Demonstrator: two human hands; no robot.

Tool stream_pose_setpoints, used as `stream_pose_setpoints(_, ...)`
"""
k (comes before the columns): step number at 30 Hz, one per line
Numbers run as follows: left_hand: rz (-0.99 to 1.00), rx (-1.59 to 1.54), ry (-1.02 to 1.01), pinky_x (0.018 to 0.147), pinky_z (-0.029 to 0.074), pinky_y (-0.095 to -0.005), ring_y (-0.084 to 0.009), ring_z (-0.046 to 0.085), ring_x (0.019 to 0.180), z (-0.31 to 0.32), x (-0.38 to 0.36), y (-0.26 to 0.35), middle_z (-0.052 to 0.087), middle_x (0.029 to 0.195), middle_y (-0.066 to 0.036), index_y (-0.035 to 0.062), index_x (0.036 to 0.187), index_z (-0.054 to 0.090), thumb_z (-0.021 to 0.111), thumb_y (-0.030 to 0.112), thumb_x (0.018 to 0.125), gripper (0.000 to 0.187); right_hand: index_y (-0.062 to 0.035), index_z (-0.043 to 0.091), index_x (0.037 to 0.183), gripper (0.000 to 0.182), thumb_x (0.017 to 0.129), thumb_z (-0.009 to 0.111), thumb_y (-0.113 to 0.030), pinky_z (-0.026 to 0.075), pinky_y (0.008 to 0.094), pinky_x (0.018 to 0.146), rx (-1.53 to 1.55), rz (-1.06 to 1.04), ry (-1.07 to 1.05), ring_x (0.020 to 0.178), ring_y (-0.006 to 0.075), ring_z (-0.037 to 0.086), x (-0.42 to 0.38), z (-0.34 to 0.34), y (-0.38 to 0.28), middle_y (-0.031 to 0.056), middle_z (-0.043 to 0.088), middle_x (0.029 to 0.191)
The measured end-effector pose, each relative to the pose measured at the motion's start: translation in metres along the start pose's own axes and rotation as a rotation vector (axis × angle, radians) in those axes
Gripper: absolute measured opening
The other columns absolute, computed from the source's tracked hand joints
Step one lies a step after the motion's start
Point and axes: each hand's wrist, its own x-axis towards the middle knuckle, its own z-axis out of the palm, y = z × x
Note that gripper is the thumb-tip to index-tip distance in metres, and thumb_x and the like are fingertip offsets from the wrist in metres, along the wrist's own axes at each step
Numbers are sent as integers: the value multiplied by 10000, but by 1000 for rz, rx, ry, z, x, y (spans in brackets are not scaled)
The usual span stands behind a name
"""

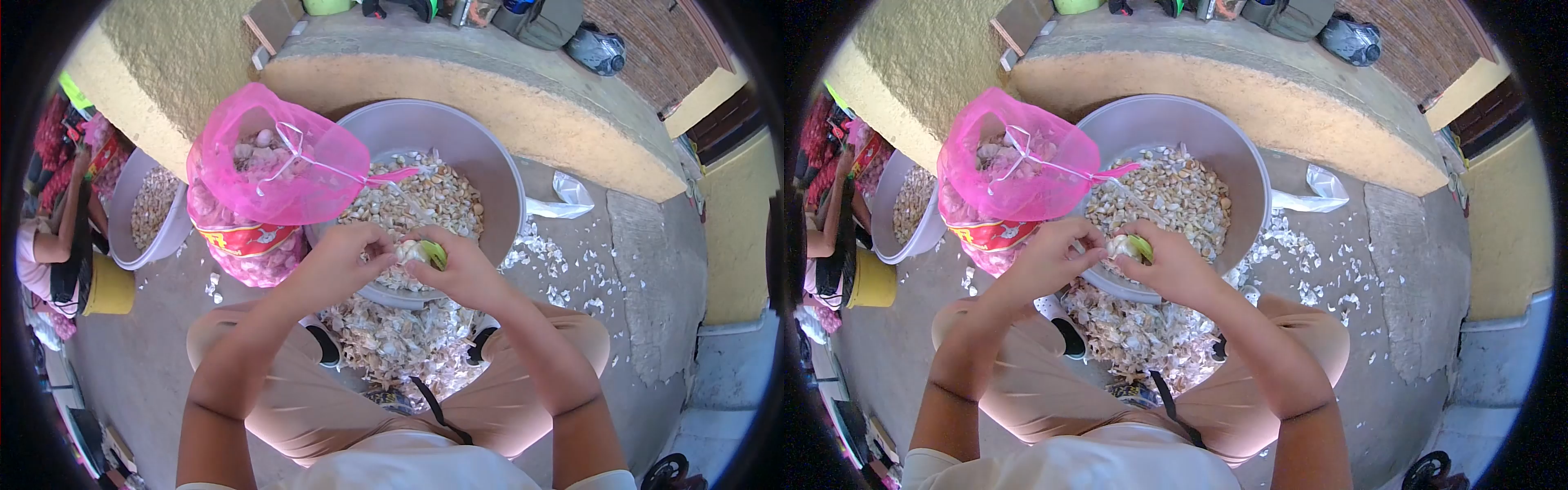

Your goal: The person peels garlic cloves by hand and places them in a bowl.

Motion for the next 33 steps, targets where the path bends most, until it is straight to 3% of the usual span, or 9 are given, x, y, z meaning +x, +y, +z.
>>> stream_pose_setpoints(2,-25,-16,22,598,423,-306,-190,545,668,1,0,0,560,733,-116,-15,804,544,582,77,764,107,-24,519,1069,394,753,614,-239,440,320,680,10,-4,-4,735,236,575,0,0,-1,156,592,822)
stream_pose_setpoints(8,-17,130,97,605,414,-313,-188,536,695,-3,3,-20,540,711,-113,-15,814,504,544,77,790,103,-27,512,1084,397,750,605,-220,442,318,687,-38,-5,-58,743,243,576,-2,-2,-3,155,591,820)
stream_pose_setpoints(14,-281,-503,-2,577,461,-260,-117,521,719,-2,0,-9,544,770,-38,9,870,538,550,124,823,124,-24,487,1089,435,729,634,-218,444,313,677,-9,-86,7,742,232,569,0,2,6,158,576,864)
stream_pose_setpoints(18,-148,-378,-54,561,484,-221,-108,559,688,0,1,-13,561,820,-61,30,1004,522,586,177,811,251,-32,482,1081,440,717,659,-206,445,306,686,13,1,-9,746,209,563,-1,2,-1,148,561,869)
stream_pose_setpoints(20,-210,-398,-173,542,480,-215,-106,562,667,-6,5,-13,575,795,-62,22,964,548,603,188,801,239,-35,482,1084,437,723,660,-203,449,286,638,62,-27,33,724,177,559,1,4,5,119,559,844)
stream_pose_setpoints(23,-330,-613,-55,501,447,-195,-95,557,631,-2,7,-17,573,733,-46,4,875,569,609,164,797,183,-37,486,1094,419,743,653,-192,428,246,523,199,119,11,622,120,534,2,-2,1,66,556,779)
stream_pose_setpoints(27,-242,-637,64,502,442,-197,-87,557,644,5,9,-24,572,733,-42,-3,840,567,602,121,797,136,-37,499,1114,389,777,631,-180,343,199,374,476,297,-125,445,57,450,5,-1,7,8,544,670)
stream_pose_setpoints(30,-203,-547,101,534,461,-216,-88,554,655,7,11,-24,572,733,-43,-10,835,563,592,100,800,118,-31,517,1109,362,791,618,-173,323,200,352,706,306,-118,392,51,408,4,5,10,-1,530,622)
stream_pose_setpoints(33,-199,-404,126,547,469,-223,-93,551,646,7,14,-27,573,731,-49,-21,842,559,583,91,804,120,-22,535,1086,353,784,627,-182,322,199,355,613,231,-49,404,50,419,4,7,10,0,532,631)
